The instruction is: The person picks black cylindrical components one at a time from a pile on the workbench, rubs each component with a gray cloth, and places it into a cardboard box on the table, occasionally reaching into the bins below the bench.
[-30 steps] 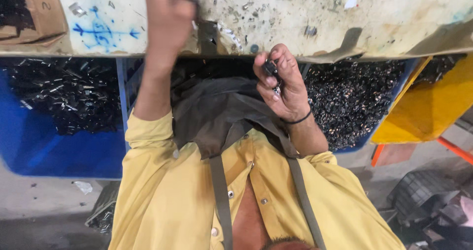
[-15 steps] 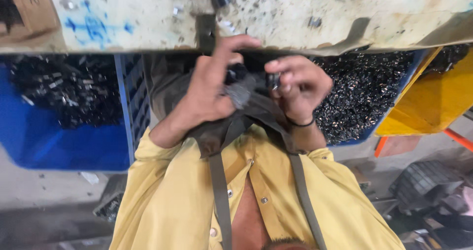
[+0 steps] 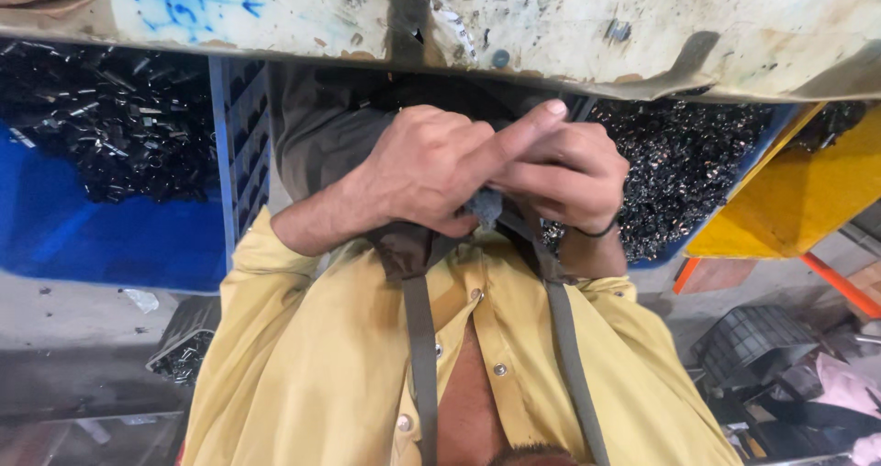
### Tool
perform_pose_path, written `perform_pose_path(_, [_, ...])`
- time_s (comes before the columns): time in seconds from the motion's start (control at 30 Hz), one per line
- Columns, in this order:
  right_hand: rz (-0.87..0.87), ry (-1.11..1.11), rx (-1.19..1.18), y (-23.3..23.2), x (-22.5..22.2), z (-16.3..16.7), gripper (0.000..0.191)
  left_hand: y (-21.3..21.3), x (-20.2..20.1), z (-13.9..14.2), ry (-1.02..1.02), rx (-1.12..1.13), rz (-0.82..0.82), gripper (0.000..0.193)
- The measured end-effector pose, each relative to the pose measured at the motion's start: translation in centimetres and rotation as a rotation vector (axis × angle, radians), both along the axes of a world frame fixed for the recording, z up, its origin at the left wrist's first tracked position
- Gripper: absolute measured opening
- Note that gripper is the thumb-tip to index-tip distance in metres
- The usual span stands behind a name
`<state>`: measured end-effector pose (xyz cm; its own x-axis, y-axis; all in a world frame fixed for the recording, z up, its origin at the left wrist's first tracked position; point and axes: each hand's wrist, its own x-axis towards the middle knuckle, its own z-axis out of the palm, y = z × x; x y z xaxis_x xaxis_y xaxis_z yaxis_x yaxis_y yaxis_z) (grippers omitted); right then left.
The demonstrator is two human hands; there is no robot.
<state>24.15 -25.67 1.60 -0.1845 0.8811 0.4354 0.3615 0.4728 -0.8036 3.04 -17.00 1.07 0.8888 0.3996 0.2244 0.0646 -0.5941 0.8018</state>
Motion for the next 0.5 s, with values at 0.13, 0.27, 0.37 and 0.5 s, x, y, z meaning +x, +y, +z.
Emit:
perform_pose_path(0.13, [0.143, -0.113, -0.080, 0.8, 0.6, -0.5, 0.021, 0.9, -0.5, 0.5, 0.044, -0.012, -0.050, 0.119])
perform_pose_path(0.27, [-0.076, 0.125, -0.113, 1.1, -1.2, -2.2, 0.018, 2.1, -5.1, 3.1, 0.366, -0.037, 0.198, 0.087])
perform_pose_path(0.37, [-0.580, 1.132, -0.345, 0.2, -1.2, -2.4, 0.033, 1.3, -9.8, 5.0, 0.765, 0.142, 0.509, 0.069])
perform_pose_path(0.5, [-0.189, 1.309, -0.726, -1.5, -0.9, -2.4, 0.031, 0.8, -10.2, 4.0, 0.399, -0.231, 0.854, 0.054])
